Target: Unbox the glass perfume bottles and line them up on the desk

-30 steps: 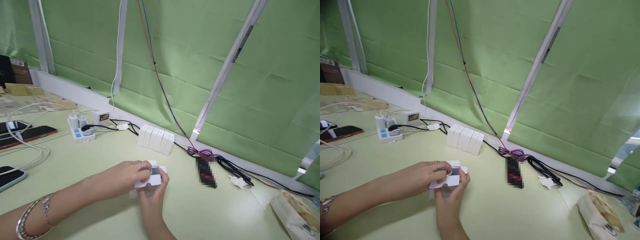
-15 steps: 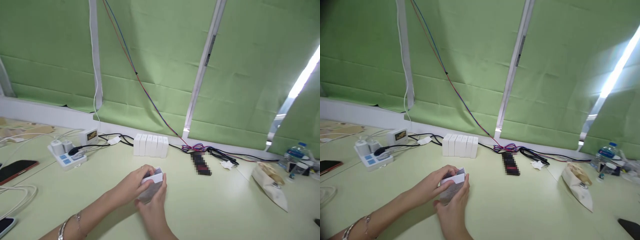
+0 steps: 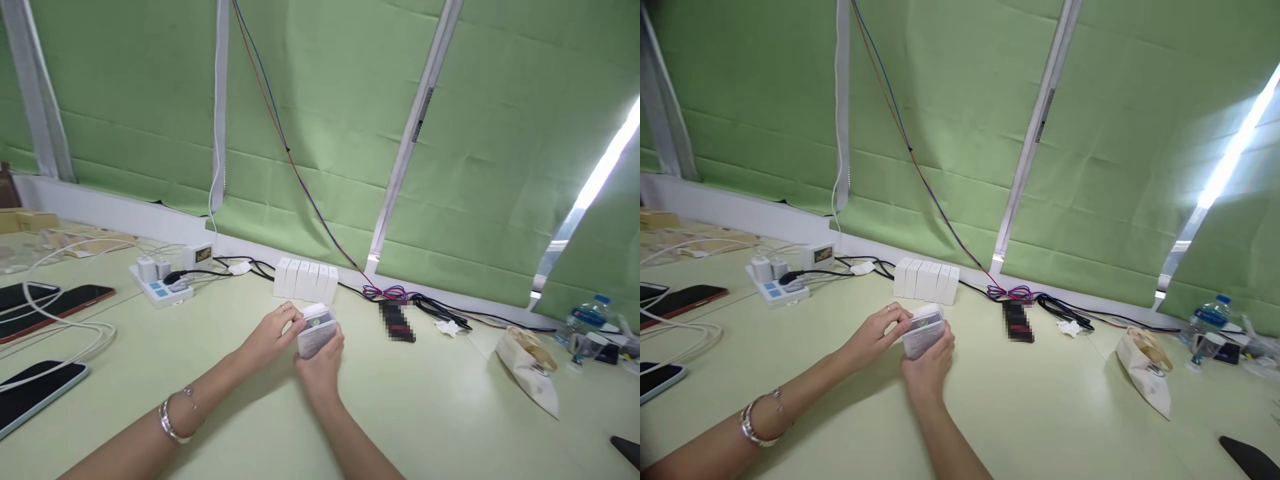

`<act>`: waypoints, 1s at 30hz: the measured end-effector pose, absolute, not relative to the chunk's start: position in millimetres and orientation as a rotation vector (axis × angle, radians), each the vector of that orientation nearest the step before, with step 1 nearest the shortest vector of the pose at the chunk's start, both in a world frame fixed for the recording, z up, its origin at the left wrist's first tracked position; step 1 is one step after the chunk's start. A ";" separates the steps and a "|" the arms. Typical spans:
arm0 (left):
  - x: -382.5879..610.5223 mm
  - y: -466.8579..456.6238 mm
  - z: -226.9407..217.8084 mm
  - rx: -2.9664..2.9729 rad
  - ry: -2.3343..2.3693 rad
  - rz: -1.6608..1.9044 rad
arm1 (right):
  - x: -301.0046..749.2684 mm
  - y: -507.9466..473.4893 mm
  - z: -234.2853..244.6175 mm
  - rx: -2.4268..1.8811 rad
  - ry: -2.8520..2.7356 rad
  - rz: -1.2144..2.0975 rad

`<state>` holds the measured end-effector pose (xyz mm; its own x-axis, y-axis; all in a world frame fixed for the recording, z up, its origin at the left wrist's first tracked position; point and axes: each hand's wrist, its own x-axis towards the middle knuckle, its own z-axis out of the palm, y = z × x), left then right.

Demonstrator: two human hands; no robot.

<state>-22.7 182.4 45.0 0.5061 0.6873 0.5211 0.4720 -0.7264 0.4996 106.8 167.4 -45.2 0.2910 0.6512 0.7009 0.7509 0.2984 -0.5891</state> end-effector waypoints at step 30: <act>-42.5 208.6 -1.1 1.886 0.860 0.895 | 201.5 160.8 -18.9 -1.467 -2.107 -0.318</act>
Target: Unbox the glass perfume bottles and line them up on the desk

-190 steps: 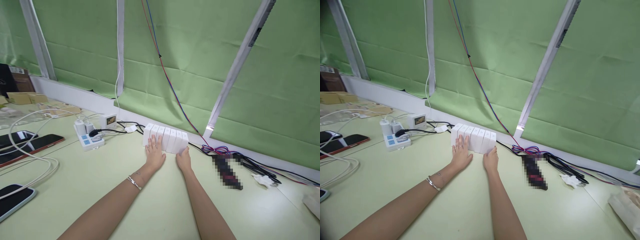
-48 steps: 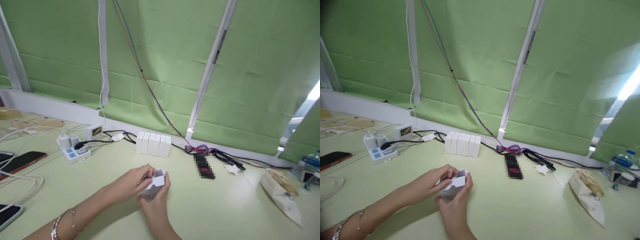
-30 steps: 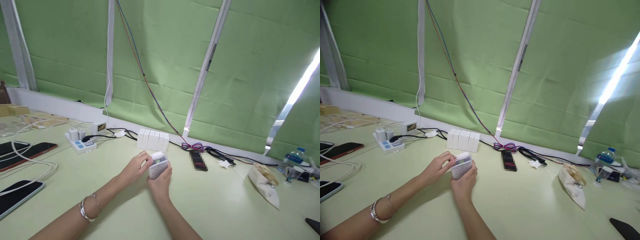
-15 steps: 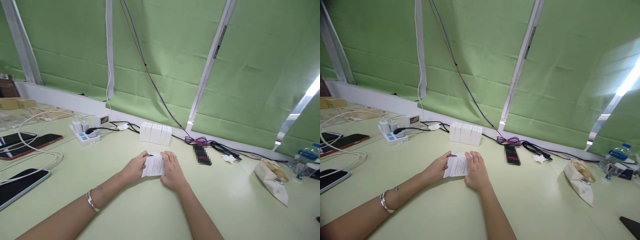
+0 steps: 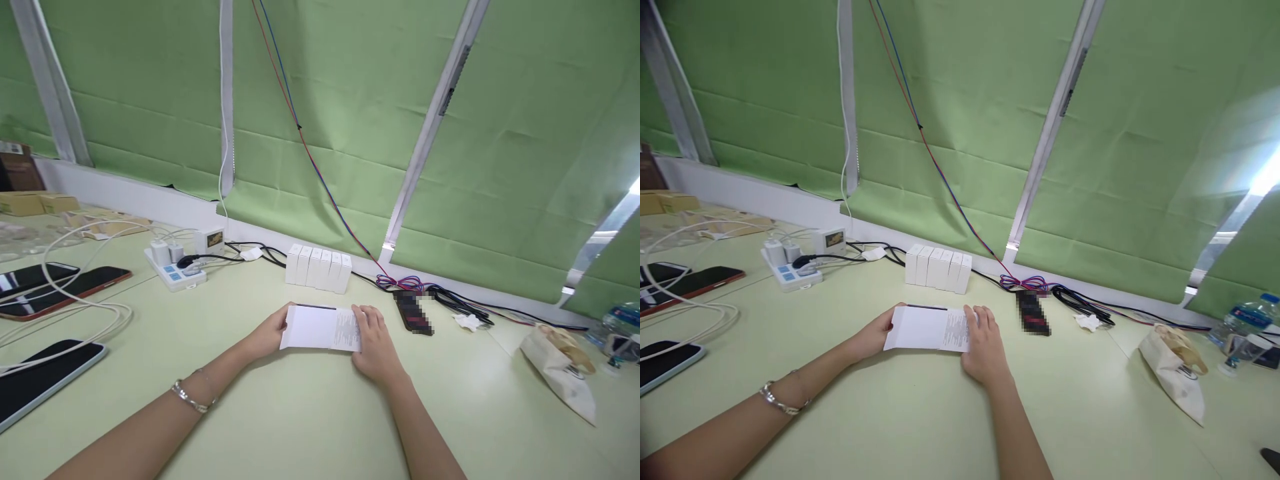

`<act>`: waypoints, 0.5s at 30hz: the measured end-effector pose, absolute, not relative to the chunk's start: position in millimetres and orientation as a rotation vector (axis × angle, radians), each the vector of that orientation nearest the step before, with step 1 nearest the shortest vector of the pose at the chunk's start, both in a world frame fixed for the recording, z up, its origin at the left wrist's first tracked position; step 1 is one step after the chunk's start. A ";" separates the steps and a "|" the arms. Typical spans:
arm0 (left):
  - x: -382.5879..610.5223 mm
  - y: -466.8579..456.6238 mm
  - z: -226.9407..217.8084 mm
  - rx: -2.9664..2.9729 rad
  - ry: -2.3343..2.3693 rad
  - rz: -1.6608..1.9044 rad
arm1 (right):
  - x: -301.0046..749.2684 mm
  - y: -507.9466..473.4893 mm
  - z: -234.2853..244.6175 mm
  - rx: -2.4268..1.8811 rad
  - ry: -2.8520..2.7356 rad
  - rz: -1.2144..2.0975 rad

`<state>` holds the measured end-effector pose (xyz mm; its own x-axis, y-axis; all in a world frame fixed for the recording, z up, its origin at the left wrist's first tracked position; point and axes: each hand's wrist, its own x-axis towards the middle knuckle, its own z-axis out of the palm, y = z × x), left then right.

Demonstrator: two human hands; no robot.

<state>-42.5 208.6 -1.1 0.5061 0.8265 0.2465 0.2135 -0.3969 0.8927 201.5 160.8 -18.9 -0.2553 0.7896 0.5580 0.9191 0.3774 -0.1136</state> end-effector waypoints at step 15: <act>-66.2 227.5 -1.8 1.767 0.809 0.783 | 231.0 173.1 -42.8 -1.468 -1.283 0.240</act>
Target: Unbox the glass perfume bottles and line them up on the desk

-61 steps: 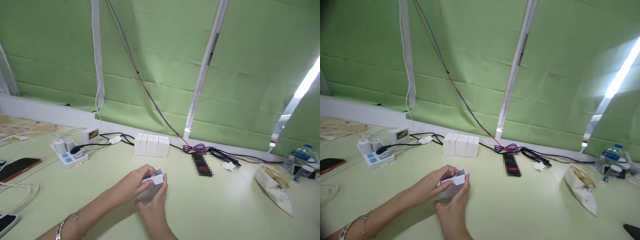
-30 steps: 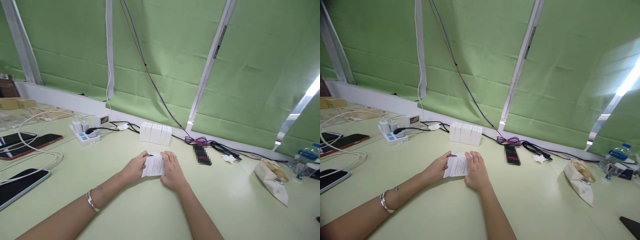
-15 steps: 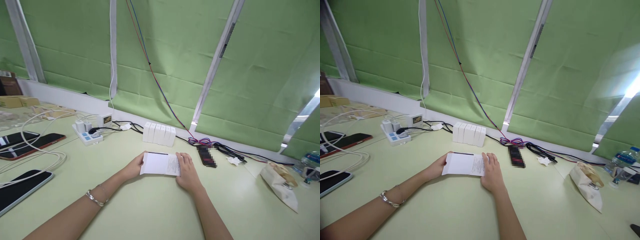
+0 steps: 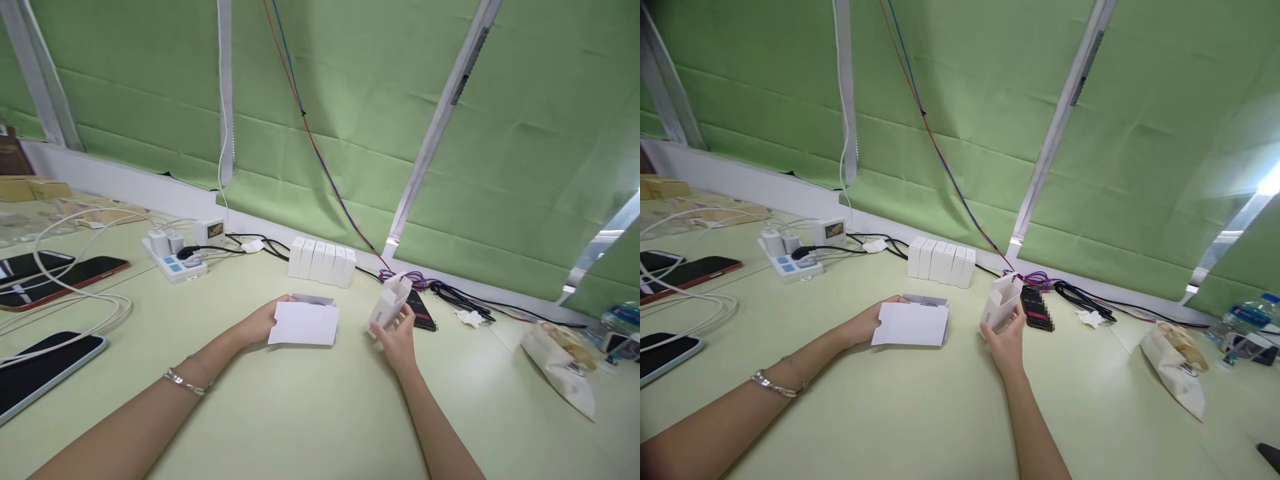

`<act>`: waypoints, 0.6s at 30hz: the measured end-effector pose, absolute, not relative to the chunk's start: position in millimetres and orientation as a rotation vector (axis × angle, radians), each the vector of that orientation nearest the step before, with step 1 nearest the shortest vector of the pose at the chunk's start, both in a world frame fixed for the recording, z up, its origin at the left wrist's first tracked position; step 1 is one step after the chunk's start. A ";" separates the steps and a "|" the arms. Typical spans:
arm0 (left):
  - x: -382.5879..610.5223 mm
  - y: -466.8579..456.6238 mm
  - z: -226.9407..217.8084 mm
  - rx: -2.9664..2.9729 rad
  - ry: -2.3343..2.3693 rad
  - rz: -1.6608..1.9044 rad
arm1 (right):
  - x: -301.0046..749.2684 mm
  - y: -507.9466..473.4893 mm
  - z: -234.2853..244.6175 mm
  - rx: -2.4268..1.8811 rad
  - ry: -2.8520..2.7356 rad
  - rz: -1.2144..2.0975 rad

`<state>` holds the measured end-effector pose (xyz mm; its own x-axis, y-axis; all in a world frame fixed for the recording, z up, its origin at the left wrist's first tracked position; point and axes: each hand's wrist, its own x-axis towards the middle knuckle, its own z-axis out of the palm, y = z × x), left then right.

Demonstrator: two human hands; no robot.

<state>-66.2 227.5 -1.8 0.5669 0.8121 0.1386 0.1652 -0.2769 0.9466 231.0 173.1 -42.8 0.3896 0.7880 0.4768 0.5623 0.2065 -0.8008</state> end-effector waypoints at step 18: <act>-63.8 220.6 -6.9 2.091 0.813 0.797 | 138.7 152.6 -40.1 -1.251 -1.807 -0.061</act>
